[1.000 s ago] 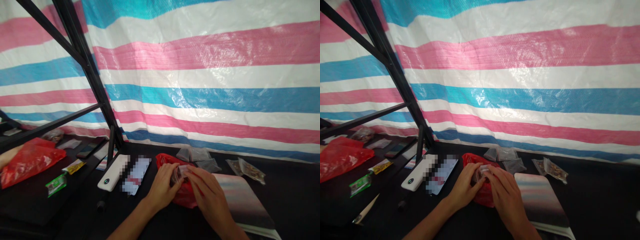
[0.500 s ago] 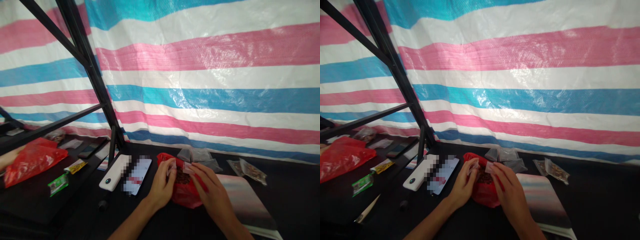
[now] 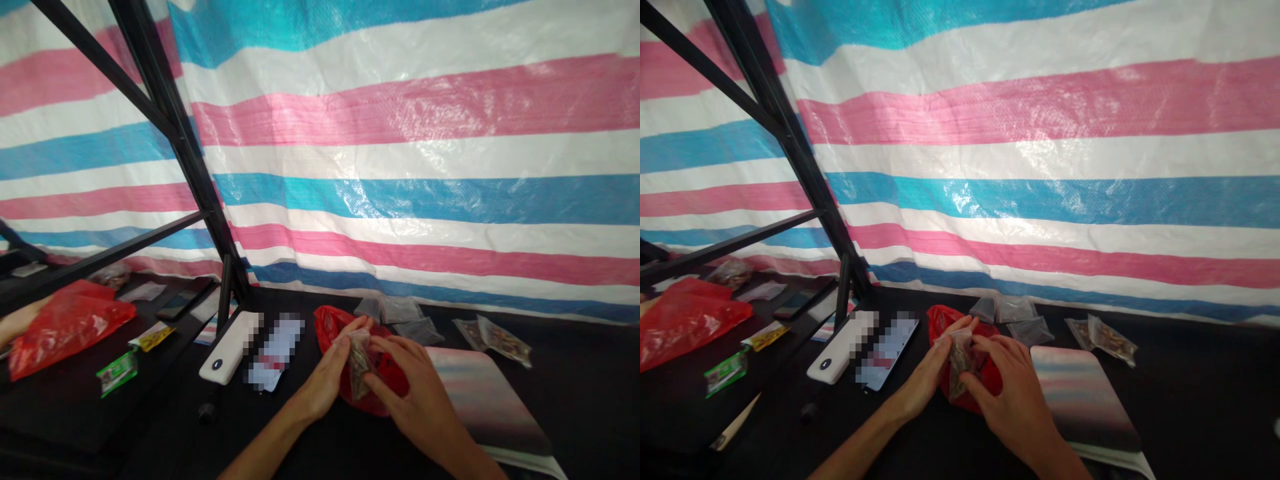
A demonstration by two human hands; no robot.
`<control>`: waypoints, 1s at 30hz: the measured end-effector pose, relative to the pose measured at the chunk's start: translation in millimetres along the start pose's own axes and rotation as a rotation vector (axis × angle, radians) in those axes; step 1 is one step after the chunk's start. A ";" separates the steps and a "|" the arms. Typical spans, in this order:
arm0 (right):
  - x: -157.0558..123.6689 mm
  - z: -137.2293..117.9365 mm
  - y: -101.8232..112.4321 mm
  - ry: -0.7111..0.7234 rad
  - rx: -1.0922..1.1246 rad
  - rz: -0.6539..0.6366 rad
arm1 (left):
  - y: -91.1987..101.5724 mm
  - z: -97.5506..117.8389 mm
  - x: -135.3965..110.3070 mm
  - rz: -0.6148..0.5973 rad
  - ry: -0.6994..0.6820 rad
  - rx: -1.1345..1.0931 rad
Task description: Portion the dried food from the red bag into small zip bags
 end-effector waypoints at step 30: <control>27.0 40.5 46.7 -0.088 -0.073 0.192 | 3.3 12.0 -4.6 -0.010 -0.354 0.684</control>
Point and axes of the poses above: each hand's wrist, its own x-axis towards the middle knuckle, its own y-axis out of the back of the hand, z = x × y, the point moved 3 cm from there along x, towards the middle knuckle, and after that the axes turned 13 degrees about z, right-handed, at the moved point
